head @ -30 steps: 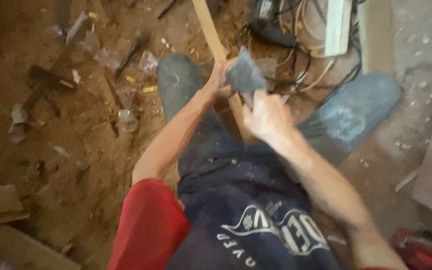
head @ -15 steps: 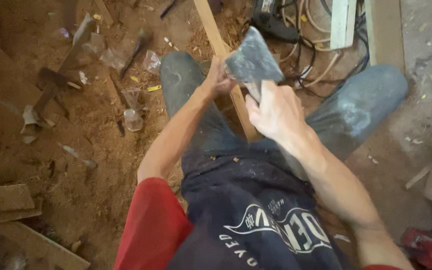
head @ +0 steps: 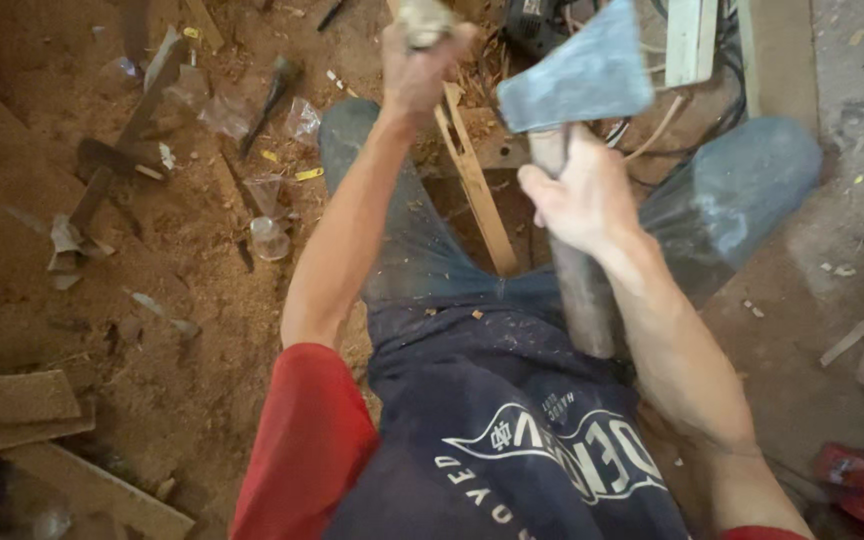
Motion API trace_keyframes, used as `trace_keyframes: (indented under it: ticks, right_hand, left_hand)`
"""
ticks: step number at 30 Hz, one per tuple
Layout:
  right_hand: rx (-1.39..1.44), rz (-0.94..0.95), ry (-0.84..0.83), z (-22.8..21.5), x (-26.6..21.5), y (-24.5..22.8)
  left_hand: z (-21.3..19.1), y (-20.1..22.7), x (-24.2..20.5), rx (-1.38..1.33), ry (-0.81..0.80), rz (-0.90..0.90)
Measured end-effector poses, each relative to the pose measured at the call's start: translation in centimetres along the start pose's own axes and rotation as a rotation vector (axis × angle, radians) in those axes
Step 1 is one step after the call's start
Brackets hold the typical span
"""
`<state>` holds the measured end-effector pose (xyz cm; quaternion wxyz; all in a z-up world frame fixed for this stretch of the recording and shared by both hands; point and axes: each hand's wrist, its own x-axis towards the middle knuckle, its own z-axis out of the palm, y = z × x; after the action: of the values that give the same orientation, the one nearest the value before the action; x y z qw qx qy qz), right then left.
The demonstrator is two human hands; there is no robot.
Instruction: The person sits on the floor and uses a small axe to carve a piece of wood held in their left hand. They repeatedly strike the wood to shape it, creating wood chips that fall to the ground.
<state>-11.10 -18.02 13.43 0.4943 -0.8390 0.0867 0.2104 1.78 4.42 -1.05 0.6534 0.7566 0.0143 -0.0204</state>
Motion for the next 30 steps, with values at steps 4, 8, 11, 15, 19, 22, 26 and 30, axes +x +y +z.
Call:
trace_keyframes:
  ticks: [4,8,11,15,19,22,26,30]
  right_hand:
    - [0.106,-0.035,0.03,-1.9,-2.3,-2.5]
    - [-0.008,-0.091,0.036,-3.1,-3.6,-3.4]
    - [-0.022,-0.133,0.031,-3.2,-4.0,-3.0]
    - [-0.048,-0.13,0.037,-3.3,-4.4,-3.2]
    - [0.027,-0.196,0.036,-3.5,-4.4,-4.7]
    - [0.041,-0.184,0.046,-3.2,-4.4,-4.9]
    - [-0.001,-0.238,0.061,-3.4,-4.7,-4.0]
    - [0.049,-0.225,0.066,-3.2,-4.6,-3.5]
  left_hand:
    - [2.1,2.9,-1.2,-0.081,-0.163,0.031]
    - [3.9,3.3,-1.9,0.01,-0.177,0.091]
    - [4.1,2.1,-2.1,0.112,-0.148,0.13]
    - [4.1,0.2,-2.3,0.182,-0.164,0.163]
    - [4.2,-0.1,-2.4,0.174,-0.147,0.24]
    - [4.5,0.3,-2.6,0.079,-0.152,0.204]
    - [4.4,0.8,-2.3,0.237,-0.136,0.258]
    - [4.0,-1.1,-2.2,0.221,-0.171,0.332]
